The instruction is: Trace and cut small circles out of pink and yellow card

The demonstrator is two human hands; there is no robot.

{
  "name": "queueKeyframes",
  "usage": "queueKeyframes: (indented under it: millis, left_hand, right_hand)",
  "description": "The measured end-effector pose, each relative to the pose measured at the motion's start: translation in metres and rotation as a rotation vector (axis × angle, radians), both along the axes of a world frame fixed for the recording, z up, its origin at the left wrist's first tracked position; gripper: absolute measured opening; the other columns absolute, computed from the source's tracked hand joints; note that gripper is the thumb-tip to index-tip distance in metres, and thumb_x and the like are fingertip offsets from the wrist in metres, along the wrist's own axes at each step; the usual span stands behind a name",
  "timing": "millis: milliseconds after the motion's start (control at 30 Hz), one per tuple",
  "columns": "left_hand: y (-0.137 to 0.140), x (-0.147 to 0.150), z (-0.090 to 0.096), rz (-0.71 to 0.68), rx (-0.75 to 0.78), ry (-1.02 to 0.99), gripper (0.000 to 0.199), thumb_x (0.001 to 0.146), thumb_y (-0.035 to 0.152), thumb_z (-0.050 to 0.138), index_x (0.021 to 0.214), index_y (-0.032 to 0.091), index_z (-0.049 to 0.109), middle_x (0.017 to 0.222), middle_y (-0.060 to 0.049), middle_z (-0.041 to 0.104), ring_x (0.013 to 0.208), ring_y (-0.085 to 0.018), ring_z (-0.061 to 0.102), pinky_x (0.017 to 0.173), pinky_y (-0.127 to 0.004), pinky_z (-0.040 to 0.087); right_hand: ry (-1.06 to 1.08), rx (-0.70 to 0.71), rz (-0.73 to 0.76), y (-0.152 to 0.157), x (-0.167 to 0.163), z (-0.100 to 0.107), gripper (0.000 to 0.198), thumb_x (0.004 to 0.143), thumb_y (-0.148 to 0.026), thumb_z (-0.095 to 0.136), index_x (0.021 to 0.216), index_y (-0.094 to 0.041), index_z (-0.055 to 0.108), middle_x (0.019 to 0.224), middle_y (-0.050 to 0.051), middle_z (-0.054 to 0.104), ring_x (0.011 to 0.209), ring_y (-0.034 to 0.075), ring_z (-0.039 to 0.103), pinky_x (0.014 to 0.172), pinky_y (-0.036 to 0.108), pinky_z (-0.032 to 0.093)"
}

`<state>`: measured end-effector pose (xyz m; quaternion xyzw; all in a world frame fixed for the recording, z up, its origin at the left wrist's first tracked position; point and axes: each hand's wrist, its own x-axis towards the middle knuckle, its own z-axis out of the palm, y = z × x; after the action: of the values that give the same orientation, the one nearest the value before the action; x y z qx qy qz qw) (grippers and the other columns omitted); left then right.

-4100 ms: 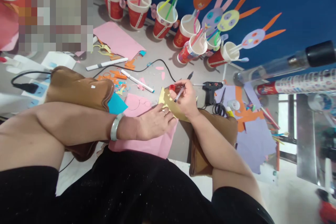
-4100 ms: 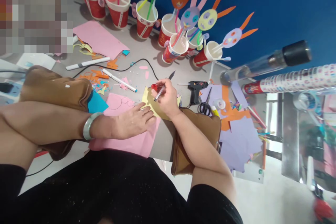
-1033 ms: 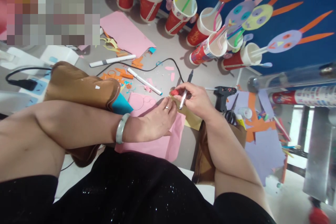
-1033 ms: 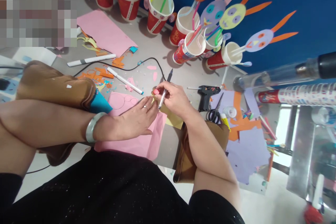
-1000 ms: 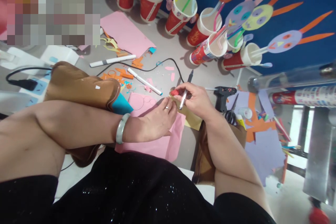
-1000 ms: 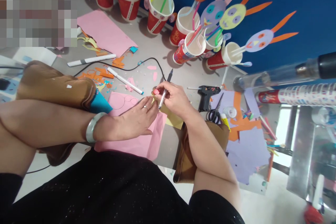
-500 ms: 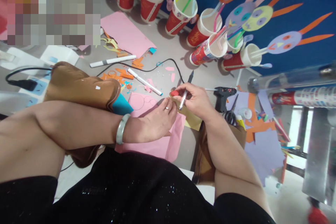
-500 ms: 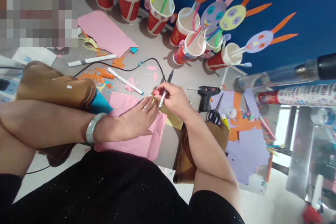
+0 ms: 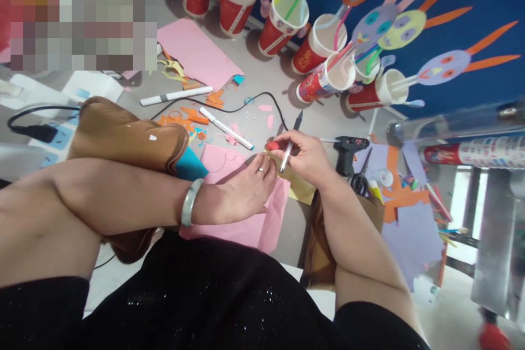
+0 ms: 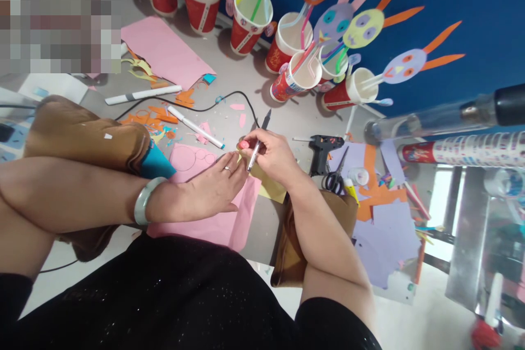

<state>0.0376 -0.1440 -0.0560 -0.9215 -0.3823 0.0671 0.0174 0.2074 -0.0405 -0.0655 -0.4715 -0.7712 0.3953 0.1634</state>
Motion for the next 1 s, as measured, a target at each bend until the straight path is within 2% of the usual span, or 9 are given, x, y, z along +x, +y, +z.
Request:
queueKeyframes:
  millis: [100, 200, 333, 467, 700, 867, 1000]
  left_hand:
    - [0.003, -0.002, 0.012, -0.008, -0.039, 0.025, 0.088, 0.1, 0.061, 0.056, 0.152, -0.01, 0.049, 0.153, -0.033, 0.055, 0.139, -0.041, 0.056, 0.119, -0.048, 0.042]
    - [0.005, -0.004, 0.021, 0.001, -0.038, 0.019, 0.077, 0.105, 0.054, 0.051, 0.15, -0.008, 0.051, 0.153, -0.032, 0.055, 0.131, -0.038, 0.061, 0.107, -0.044, 0.05]
    - [0.007, -0.005, 0.026, -0.009, -0.094, -0.013, 0.065, 0.107, 0.05, 0.048, 0.147, 0.0, 0.058, 0.159, -0.031, 0.049, 0.124, -0.036, 0.067, 0.095, -0.041, 0.054]
    - [0.012, -0.005, 0.029, 0.013, -0.179, -0.024, 0.062, 0.106, 0.05, 0.052, 0.147, 0.004, 0.059, 0.163, -0.032, 0.044, 0.119, -0.035, 0.071, 0.094, -0.042, 0.054]
    - [0.014, -0.004, 0.023, 0.037, -0.171, -0.063, 0.07, 0.105, 0.053, 0.052, 0.153, 0.001, 0.053, 0.162, -0.034, 0.044, 0.126, -0.039, 0.069, 0.095, -0.043, 0.056]
    - [0.009, -0.004, 0.016, 0.013, -0.043, -0.08, 0.064, 0.106, 0.049, 0.051, 0.146, -0.001, 0.061, 0.159, -0.032, 0.05, 0.143, -0.041, 0.057, 0.098, -0.043, 0.057]
    - [0.006, -0.003, 0.01, 0.02, -0.027, -0.09, 0.063, 0.103, 0.051, 0.055, 0.143, 0.003, 0.064, 0.158, -0.03, 0.052, 0.142, -0.042, 0.057, 0.092, -0.044, 0.058]
  right_hand:
    - [-0.006, 0.017, 0.0, 0.0, 0.0, -0.001, 0.012, 0.082, -0.031, 0.076, 0.091, -0.023, 0.076, 0.087, 0.003, 0.079, 0.073, 0.018, 0.067, 0.068, 0.032, 0.053]
    - [-0.004, 0.029, 0.006, -0.001, 0.0, 0.0, 0.011, 0.083, -0.03, 0.075, 0.092, -0.023, 0.076, 0.088, 0.003, 0.079, 0.075, 0.019, 0.068, 0.069, 0.032, 0.053]
    - [0.011, 0.028, 0.032, 0.0, 0.001, 0.001, 0.012, 0.086, -0.033, 0.074, 0.093, -0.023, 0.076, 0.09, 0.004, 0.08, 0.076, 0.019, 0.069, 0.07, 0.032, 0.054]
    - [0.001, 0.036, 0.038, 0.0, 0.003, 0.001, 0.013, 0.09, -0.035, 0.07, 0.094, -0.023, 0.076, 0.092, 0.005, 0.08, 0.08, 0.02, 0.071, 0.071, 0.033, 0.055]
    - [-0.047, 0.07, 0.044, -0.002, 0.002, 0.003, 0.01, 0.091, -0.033, 0.068, 0.094, -0.024, 0.073, 0.092, 0.004, 0.081, 0.077, 0.02, 0.071, 0.071, 0.033, 0.055]
    - [-0.121, 0.154, 0.039, -0.006, 0.003, 0.002, 0.006, 0.09, -0.027, 0.067, 0.093, -0.024, 0.071, 0.088, 0.004, 0.079, 0.077, 0.021, 0.072, 0.071, 0.033, 0.054]
    - [-0.16, 0.187, 0.045, -0.009, 0.006, -0.001, 0.007, 0.092, -0.027, 0.066, 0.096, -0.025, 0.072, 0.091, 0.005, 0.079, 0.081, 0.023, 0.073, 0.072, 0.034, 0.054]
